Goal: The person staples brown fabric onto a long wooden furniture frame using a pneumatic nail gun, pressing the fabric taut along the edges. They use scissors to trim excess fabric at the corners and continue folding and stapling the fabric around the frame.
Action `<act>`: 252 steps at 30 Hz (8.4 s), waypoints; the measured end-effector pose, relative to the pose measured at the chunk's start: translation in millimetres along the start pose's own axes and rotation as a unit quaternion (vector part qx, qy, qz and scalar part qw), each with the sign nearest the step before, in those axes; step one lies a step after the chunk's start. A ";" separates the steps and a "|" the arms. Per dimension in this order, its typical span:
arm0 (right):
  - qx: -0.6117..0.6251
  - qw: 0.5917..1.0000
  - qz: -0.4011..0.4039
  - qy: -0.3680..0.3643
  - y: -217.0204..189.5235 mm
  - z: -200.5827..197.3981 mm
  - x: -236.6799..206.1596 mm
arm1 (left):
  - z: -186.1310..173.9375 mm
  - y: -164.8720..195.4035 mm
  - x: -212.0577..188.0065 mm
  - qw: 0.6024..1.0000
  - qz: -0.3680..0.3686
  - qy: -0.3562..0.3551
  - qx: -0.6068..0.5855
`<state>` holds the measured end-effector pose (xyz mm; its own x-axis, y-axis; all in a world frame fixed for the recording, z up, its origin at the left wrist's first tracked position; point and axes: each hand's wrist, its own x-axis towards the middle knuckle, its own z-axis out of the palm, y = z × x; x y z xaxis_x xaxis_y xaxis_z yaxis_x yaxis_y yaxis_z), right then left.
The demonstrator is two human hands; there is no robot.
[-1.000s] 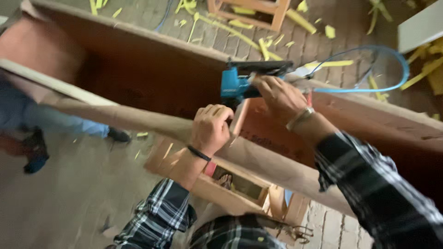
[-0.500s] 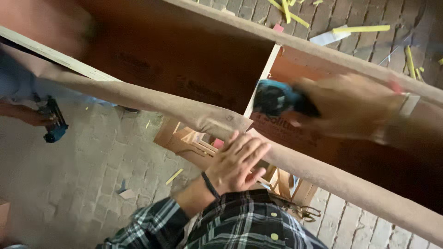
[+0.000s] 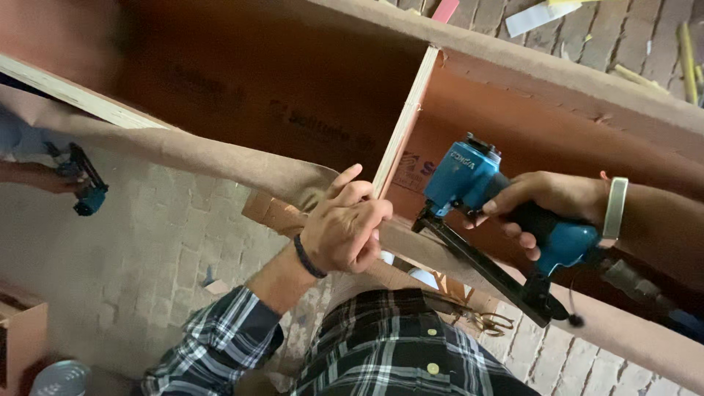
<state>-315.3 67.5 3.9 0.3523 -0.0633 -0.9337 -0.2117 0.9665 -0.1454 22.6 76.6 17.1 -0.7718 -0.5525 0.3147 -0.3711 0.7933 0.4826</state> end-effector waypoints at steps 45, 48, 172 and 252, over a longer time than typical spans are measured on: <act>-0.423 0.454 -0.343 0.705 348.8 4.7 -112.0 | 62.1 71.0 1.7 0.972 -0.063 0.188 0.124; -0.386 0.443 -0.392 0.708 373.9 -27.7 -103.2 | 74.6 98.1 -12.2 0.951 -0.010 0.239 0.198; -0.653 -0.087 -0.551 -0.512 185.8 -76.2 -113.5 | 457.7 473.8 565.1 -0.098 -0.362 0.927 0.021; -0.427 -0.544 -0.232 -0.684 341.5 -152.8 -130.0 | 566.1 618.5 556.9 -0.073 -0.868 0.469 0.145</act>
<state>-572.6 367.8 25.6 -0.6901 0.6758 -0.2591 0.7184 0.6831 -0.1316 -929.0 404.4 28.2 0.7277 0.6856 -0.0217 0.6286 -0.6539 0.4210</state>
